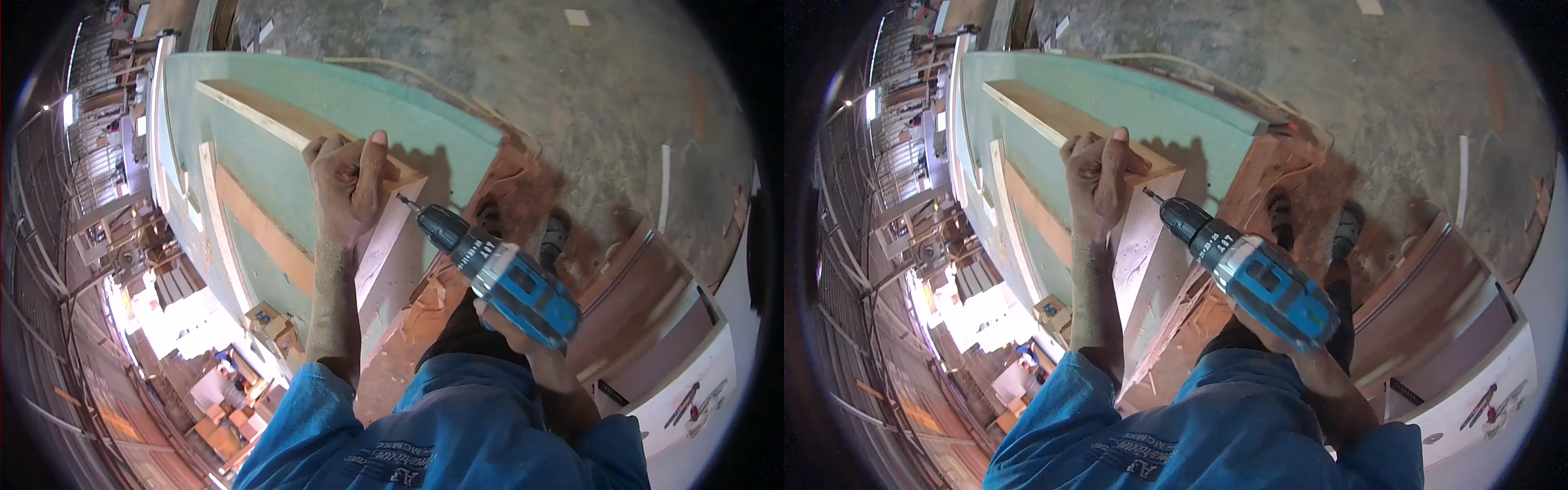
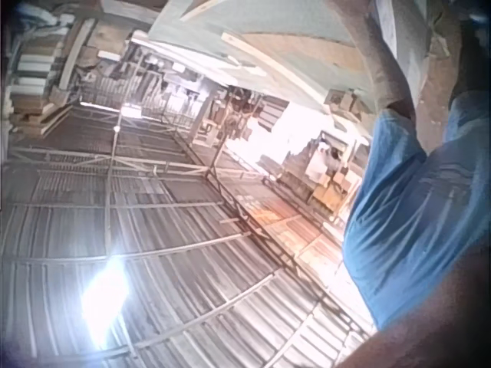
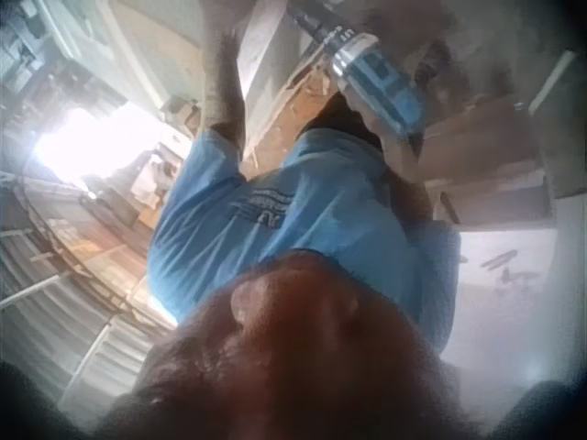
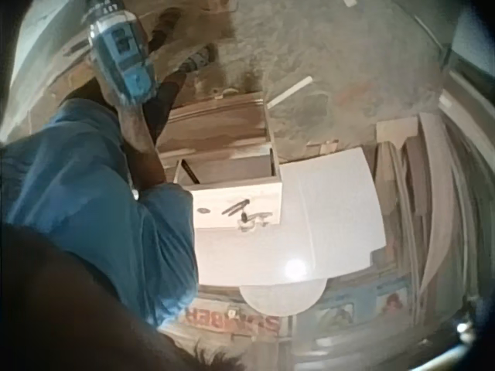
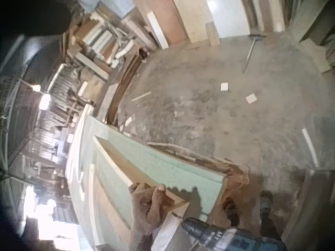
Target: The person is using a power drill to drive screws into wooden boards to join them together into a frame structure on a work table.
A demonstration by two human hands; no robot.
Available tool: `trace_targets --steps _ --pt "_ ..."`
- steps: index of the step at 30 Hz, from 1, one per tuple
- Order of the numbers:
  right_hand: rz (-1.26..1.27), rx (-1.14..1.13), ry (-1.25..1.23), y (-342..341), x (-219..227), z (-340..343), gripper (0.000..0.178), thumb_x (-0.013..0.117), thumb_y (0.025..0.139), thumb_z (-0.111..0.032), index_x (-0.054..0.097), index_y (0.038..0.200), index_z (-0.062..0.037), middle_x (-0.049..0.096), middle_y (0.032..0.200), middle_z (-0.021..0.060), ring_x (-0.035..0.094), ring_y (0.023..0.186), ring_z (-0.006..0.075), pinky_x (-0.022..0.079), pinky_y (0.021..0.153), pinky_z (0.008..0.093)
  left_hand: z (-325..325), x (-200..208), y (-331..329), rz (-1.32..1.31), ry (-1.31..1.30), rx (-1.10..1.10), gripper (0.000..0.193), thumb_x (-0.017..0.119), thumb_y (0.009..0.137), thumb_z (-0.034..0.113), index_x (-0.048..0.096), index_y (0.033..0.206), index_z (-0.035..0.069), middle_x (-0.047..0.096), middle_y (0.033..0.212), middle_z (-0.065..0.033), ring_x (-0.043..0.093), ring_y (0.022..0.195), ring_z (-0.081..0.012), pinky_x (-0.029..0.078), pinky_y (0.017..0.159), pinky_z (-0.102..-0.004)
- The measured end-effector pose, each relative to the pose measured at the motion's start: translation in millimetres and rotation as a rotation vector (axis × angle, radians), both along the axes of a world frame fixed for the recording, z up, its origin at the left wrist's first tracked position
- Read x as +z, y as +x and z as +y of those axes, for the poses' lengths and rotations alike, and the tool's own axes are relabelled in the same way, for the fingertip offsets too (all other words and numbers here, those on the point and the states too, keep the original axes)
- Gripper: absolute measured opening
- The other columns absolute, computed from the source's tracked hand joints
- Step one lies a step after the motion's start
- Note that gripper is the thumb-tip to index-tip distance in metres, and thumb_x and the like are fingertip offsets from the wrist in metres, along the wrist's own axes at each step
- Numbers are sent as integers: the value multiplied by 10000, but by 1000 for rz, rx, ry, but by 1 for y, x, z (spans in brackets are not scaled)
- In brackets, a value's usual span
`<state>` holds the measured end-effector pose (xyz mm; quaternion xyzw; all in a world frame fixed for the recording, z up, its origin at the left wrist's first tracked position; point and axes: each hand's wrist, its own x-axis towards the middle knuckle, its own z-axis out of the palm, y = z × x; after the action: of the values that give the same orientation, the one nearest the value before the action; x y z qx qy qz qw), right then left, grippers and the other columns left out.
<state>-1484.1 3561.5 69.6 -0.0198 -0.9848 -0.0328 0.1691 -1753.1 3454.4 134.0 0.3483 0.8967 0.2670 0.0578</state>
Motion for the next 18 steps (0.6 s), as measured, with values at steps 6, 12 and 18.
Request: trace_targets --steps 6,12,18 --pt "66 -213 -2094 33 -2 30 287 771 836 -38 730 1120 -51 736 993 28 674 847 149 554 754 324 -4 27 -15 -112 -171 -205 431 585 1053 352 779 793 67 708 737 -8 572 798 -148 336 1040 -397" --pt "54 -375 -2205 56 -2 47 320 717 836 8 707 1156 -12 750 1045 69 642 753 120 528 717 284 -12 66 -57 -722 -152 -479 509 680 801 48 697 1309 77 692 1318 -93 637 1211 -239 444 1099 -375" --pt "15 -322 -2298 21 2 41 280 713 843 45 715 1114 -22 745 971 55 672 769 127 560 672 296 1 43 -58 -73 -606 -790 591 665 694 -48 722 1263 101 710 1279 -111 640 1219 -302 479 1098 -435"
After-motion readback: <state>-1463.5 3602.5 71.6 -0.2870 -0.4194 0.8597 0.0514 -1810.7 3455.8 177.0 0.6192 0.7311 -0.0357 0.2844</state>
